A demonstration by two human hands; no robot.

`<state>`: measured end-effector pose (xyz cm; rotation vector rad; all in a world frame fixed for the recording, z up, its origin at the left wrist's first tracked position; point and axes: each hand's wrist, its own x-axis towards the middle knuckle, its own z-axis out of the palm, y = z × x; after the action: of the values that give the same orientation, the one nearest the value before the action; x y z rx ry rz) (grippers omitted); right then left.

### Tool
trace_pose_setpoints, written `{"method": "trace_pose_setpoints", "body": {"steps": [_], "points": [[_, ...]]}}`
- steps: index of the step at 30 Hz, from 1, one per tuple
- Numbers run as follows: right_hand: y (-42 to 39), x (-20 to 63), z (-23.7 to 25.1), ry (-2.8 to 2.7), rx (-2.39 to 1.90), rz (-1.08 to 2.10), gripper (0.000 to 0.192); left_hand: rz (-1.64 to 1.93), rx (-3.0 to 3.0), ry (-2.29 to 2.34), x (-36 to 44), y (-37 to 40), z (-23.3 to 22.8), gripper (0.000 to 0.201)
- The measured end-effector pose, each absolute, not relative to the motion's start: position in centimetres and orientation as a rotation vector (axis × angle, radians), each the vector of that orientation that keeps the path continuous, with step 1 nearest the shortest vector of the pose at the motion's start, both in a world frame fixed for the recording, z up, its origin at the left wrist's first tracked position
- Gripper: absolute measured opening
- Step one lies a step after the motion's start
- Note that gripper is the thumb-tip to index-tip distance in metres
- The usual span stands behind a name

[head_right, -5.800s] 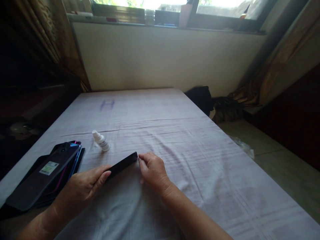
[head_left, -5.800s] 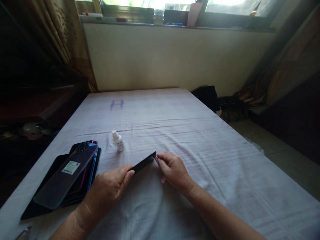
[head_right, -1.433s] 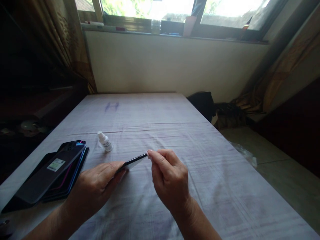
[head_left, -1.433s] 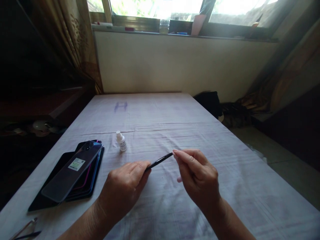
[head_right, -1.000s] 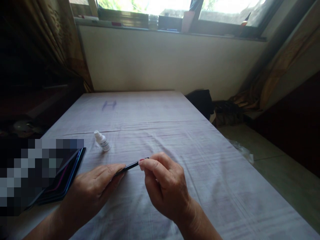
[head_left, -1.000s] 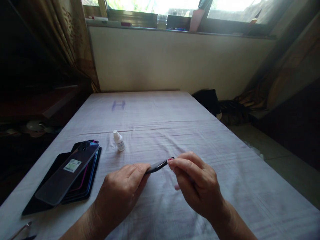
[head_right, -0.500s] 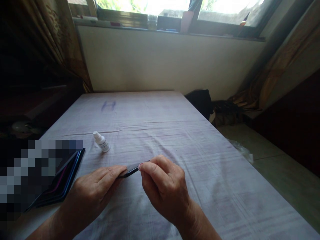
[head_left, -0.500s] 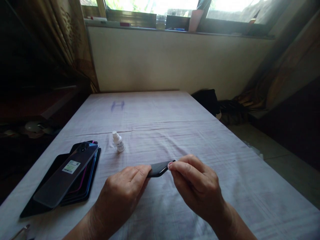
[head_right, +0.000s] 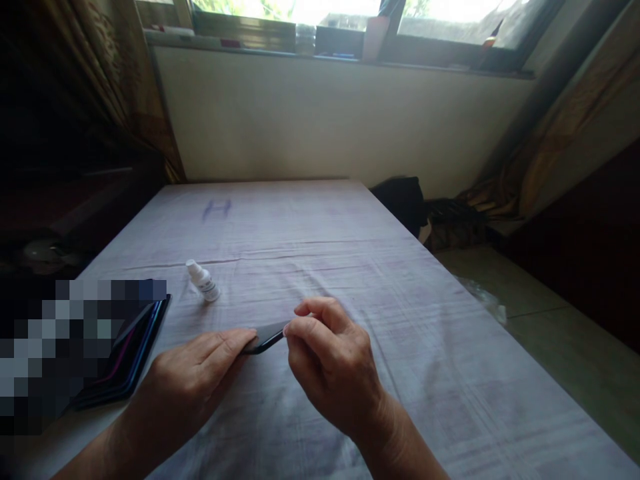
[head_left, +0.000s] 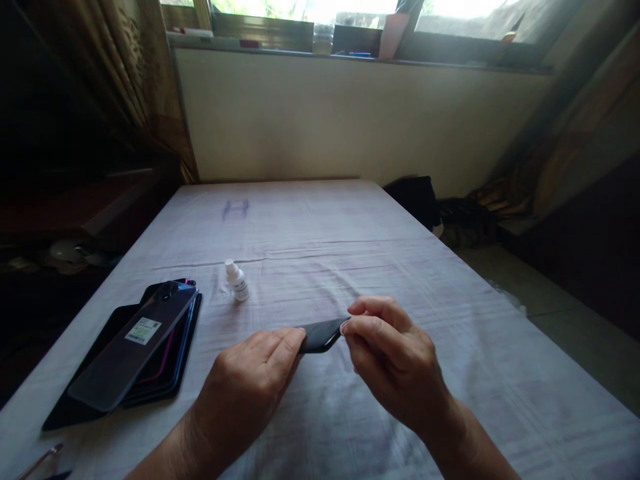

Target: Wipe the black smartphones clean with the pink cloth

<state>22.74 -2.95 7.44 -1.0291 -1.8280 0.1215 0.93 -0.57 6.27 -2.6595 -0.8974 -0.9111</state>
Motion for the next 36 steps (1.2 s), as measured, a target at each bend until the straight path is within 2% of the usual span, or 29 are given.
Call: {"method": "trace_pose_setpoints", "body": {"steps": [11, 16, 27, 36], "points": [[-3.14, 22.91, 7.59, -1.867, -1.049, 0.058, 0.019, -0.882, -2.657, -0.87, 0.85, -0.62, 6.04, 0.028], [-3.5, 23.24, 7.52, -1.893, -1.011, -0.037, 0.025, -0.88, -2.658, -0.874, 0.87, -0.7, 6.13, 0.028], [-3.69, 23.1, 6.85, -1.919, -0.933, -0.037, 0.034, -0.885, -2.648, -0.854, 0.93, -0.75, 6.36, 0.03], [-3.58, 23.2, 6.7, -1.904, -0.943, -0.134, 0.032, -0.888, -2.653, -0.843, 1.01, -0.7, 6.37, 0.029]]}}
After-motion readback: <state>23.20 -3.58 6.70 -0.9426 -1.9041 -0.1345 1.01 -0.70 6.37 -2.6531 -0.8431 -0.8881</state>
